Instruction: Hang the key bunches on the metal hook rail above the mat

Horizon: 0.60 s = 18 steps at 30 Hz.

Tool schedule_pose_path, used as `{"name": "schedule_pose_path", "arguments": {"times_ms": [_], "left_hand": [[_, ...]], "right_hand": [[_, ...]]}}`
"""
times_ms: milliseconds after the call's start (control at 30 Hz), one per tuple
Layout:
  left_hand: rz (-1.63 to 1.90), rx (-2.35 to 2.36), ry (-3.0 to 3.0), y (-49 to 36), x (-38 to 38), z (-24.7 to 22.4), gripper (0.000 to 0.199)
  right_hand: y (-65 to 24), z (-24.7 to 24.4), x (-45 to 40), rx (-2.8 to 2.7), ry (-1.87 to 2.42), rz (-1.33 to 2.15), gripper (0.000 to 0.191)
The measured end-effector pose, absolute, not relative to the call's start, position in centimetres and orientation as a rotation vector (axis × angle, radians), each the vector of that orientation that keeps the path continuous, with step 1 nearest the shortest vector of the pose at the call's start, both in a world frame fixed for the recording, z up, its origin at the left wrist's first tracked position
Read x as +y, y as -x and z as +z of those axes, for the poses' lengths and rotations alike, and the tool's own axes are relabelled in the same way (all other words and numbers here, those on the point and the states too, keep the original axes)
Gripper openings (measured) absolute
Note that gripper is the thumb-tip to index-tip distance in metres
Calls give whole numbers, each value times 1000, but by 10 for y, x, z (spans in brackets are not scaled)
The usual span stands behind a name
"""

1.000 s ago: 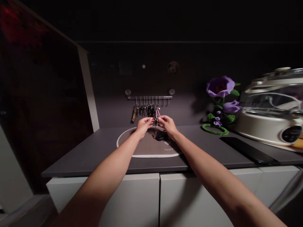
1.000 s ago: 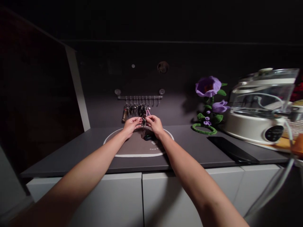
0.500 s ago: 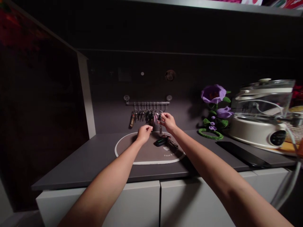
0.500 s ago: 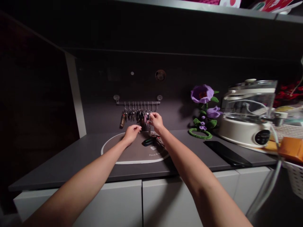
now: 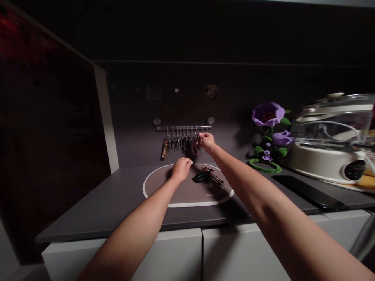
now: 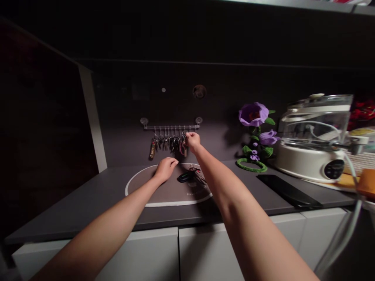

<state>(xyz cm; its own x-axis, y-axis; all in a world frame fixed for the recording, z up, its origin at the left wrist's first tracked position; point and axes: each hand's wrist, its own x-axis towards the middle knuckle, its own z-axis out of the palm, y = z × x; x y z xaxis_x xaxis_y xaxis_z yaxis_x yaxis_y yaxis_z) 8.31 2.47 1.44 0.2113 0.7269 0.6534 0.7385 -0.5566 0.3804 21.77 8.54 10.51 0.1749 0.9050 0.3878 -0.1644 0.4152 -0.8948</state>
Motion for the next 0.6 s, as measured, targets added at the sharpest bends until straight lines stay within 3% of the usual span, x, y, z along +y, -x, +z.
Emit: {"name": "schedule_pose_path", "arguments": {"times_ms": [600], "left_hand": [[-1250, -1495, 2445, -82, 24, 16, 25]], "right_hand": [[-222, 85, 115, -1103, 976, 740, 16]]}}
